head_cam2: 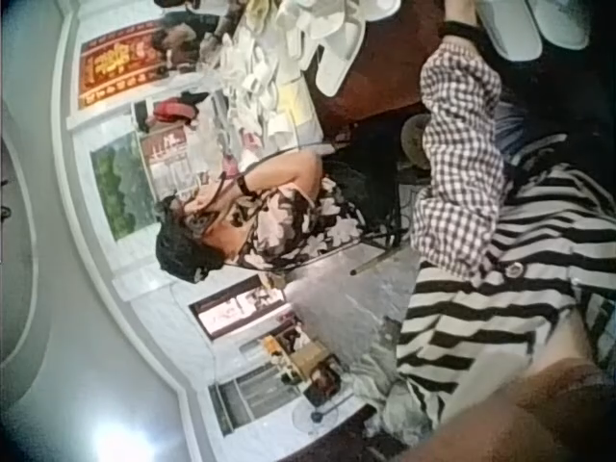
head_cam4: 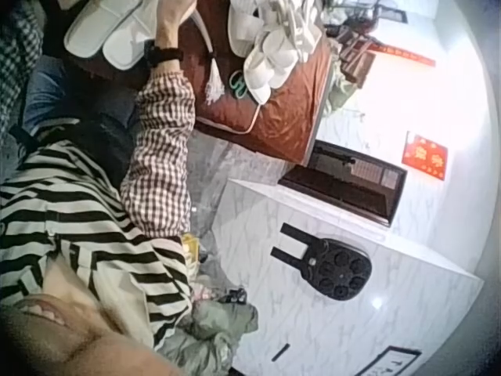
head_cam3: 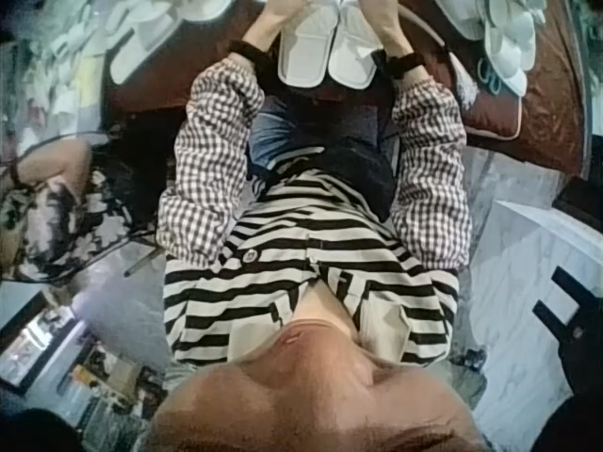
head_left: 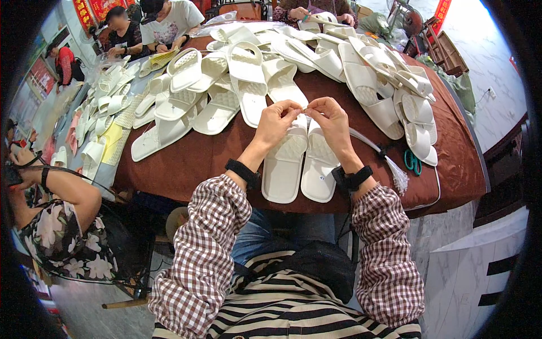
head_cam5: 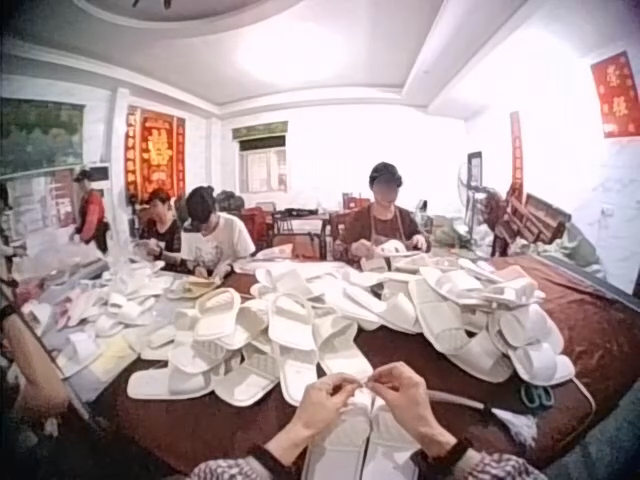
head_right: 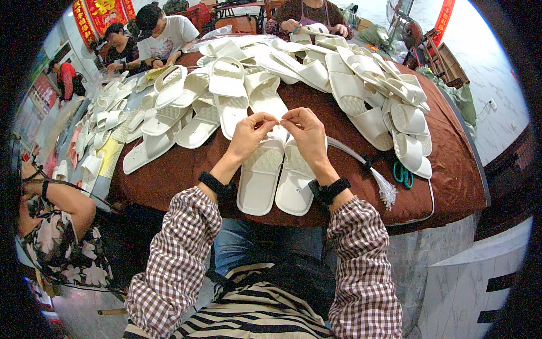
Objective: Inspecting and trimming loose threads from white slippers in a manufacturing setting.
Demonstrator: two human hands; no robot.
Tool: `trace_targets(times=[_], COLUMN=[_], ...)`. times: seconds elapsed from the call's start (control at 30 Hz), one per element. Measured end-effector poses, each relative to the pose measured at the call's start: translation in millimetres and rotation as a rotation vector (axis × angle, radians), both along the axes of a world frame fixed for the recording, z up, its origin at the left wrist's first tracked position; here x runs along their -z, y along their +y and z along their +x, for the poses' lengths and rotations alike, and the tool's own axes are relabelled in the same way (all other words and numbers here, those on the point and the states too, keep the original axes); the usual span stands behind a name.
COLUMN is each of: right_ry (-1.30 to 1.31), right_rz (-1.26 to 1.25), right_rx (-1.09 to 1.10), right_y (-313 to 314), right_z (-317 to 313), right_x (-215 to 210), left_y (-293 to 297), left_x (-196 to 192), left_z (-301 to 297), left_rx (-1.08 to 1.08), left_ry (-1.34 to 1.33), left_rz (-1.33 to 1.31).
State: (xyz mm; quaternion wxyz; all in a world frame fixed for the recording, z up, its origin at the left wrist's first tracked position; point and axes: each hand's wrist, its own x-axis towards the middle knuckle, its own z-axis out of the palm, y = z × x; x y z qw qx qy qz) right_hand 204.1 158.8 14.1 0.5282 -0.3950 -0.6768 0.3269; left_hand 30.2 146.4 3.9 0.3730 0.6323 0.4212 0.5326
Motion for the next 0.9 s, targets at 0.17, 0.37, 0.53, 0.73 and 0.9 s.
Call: trace_targets(times=[0.17,0.37,0.53,0.73,0.9], right_ry=[0.014,0.015,0.013,0.002,-0.012], right_rz=[0.009,0.039,0.028,0.031,0.042], right_rx=[-0.039,-0.092,-0.072,-0.057,-0.072], right_y=[-0.2,2.8,1.2,2.1,1.6], right_z=[1.5,0.3,-0.2,0.0,-1.2], right_x=[0.5,4.5,3.7,4.9,4.4], left_y=[-2.8,1.4,-0.6,0.3,3.0], left_x=[-1.1,4.9,1.5,2.6,7.2], left_z=[1.3,0.2,1.3,1.4,1.2], left_rx=[0.006,0.021,-0.018,-0.020,-0.008], left_ry=[0.008,0.026,0.018,0.034,0.051], left_rz=[-0.027,0.011,0.046,0.039,0.081])
